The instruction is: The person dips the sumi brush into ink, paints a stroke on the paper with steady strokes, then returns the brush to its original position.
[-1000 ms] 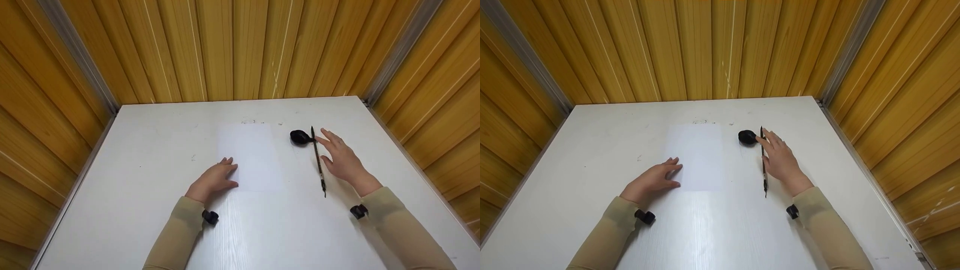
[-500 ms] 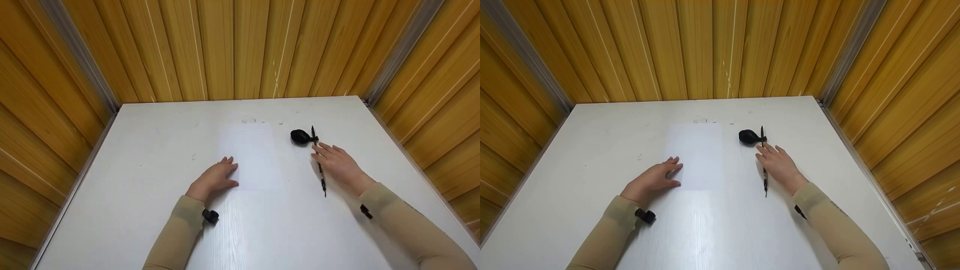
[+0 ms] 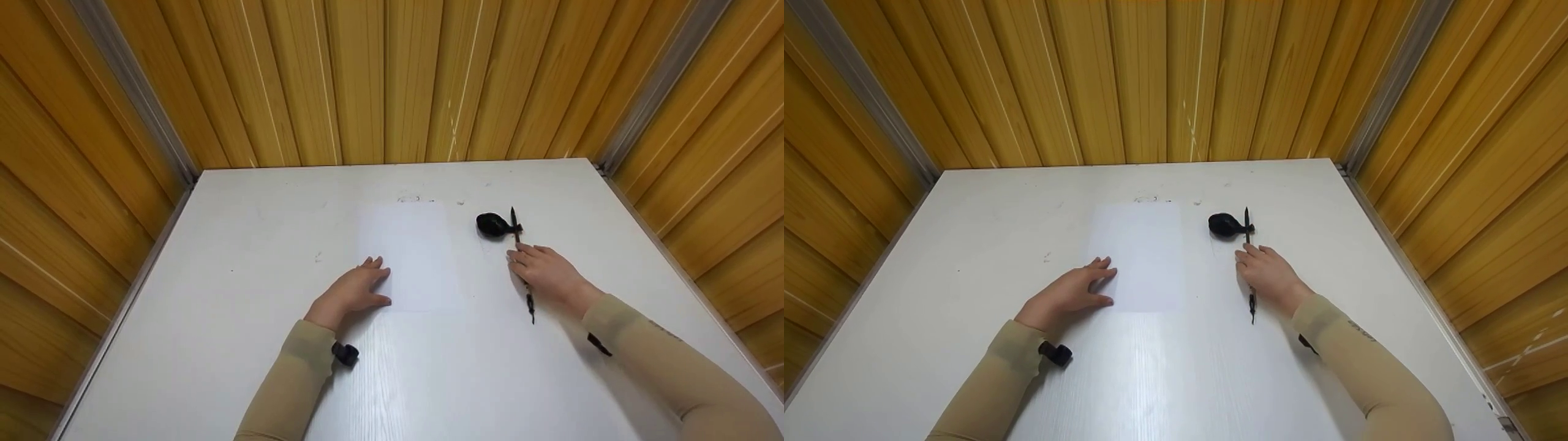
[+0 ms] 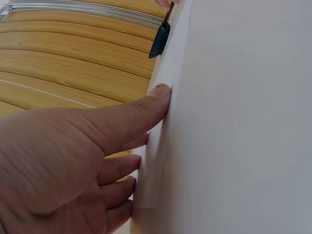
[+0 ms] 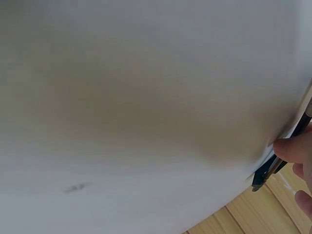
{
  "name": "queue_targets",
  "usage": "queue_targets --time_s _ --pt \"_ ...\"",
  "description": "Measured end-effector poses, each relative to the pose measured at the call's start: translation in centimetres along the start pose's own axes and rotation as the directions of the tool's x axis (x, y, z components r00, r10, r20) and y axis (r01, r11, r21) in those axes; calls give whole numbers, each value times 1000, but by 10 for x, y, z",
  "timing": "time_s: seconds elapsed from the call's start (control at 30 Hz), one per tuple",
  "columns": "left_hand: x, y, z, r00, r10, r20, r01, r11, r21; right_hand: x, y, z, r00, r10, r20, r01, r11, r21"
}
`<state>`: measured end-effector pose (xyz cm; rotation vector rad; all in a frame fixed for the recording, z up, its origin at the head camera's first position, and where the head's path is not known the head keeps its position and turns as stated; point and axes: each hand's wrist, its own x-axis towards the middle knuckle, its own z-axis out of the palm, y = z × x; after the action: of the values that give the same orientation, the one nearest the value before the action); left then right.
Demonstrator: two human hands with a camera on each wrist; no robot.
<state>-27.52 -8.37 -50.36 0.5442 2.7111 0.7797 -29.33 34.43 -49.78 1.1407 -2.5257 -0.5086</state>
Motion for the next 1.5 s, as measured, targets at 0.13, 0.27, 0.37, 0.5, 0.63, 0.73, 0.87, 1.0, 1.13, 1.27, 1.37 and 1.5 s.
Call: queue_targets --time_s 0.13,0.27,0.37,0.5,0.63,0.73,0.87,1.0,1.13,1.27,1.37,1.5 --pt "0 0 -1 1000 2 4 -2 1000 4 0 2 4 998 -34 -55 33 999 -11" --pt "1 -1 0 1000 5 4 -5 1000 -1 -1 3 7 993 -54 -106 53 999 -10" --pt "0 -2 0 1000 9 6 -9 1000 0 -1 4 10 989 -61 -136 63 998 5" --pt "1 -2 1 1000 13 10 -14 1000 13 -2 5 12 986 -71 -149 75 997 22" --pt "1 -2 1 1000 12 11 -13 1000 10 -3 6 12 986 -93 -138 94 996 -5" --pt "1 -3 0 1000 12 16 -13 1000 8 -5 8 13 977 -125 -172 121 992 -34" --pt "1 -2 0 1000 13 17 -14 1000 16 -6 11 13 954 -157 -256 146 987 -62" --pt "1 -1 -1 1000 10 15 -10 1000 22 -7 14 11 935 -152 -320 140 988 -62" --pt "1 -1 0 1000 5 15 -6 1000 27 -5 16 9 911 -120 -395 122 992 -21" --pt "1 -1 0 1000 4 14 -4 1000 19 0 18 4 873 -96 -478 120 993 20" --pt "1 -2 0 1000 14 14 -14 1000 3 6 18 0 845 -84 -528 116 993 29" --pt "0 -2 -1 1000 27 14 -27 1000 -7 13 17 -9 809 -58 -585 106 993 49"
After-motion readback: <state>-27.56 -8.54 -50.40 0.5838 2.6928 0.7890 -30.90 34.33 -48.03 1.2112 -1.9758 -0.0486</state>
